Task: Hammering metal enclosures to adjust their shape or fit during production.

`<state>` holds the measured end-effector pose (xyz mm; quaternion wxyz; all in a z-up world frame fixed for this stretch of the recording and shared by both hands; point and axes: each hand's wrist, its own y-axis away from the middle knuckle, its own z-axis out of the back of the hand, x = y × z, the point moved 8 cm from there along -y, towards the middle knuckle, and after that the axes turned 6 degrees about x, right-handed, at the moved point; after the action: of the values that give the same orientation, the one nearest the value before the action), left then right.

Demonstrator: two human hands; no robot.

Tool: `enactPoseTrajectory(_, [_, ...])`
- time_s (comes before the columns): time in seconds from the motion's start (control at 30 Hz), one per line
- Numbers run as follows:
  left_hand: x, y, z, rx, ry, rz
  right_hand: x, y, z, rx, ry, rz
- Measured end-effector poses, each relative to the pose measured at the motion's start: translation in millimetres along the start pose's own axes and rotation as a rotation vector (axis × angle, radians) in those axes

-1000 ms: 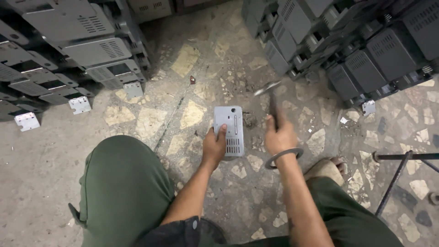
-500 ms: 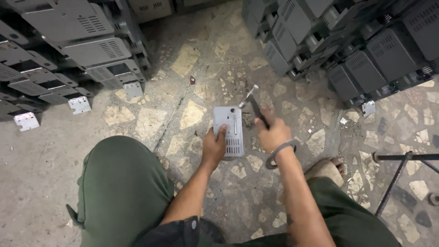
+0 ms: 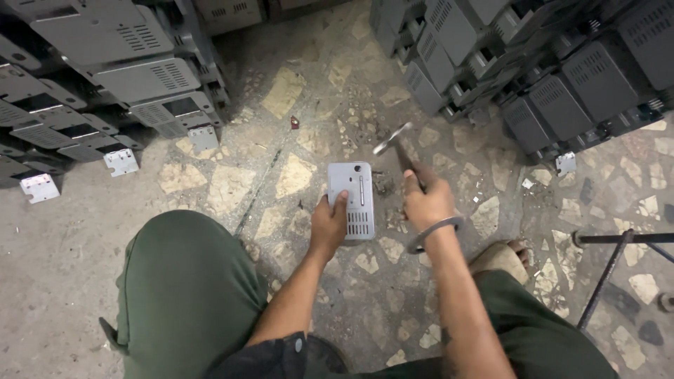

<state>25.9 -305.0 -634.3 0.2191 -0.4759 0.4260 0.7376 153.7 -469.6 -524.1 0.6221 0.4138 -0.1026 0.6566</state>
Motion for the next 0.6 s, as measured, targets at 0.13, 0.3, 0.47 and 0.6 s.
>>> enactPoseTrajectory(0.13, [7, 0, 0, -0.012, -0.022, 0.013, 7, 12, 4, -0.086, -0.119, -0.01])
enactPoseTrajectory(0.3, [5, 0, 2, -0.004, -0.045, 0.009, -16, -11, -8, 0.076, -0.103, -0.017])
enactPoseTrajectory(0.47, [8, -2, -2, -0.004, -0.002, -0.036, 29, 20, 15, -0.092, -0.121, 0.056])
enactPoseTrajectory(0.6, [5, -3, -1, 0.001, -0.006, -0.032, -9, -5, 0, -0.044, -0.169, -0.007])
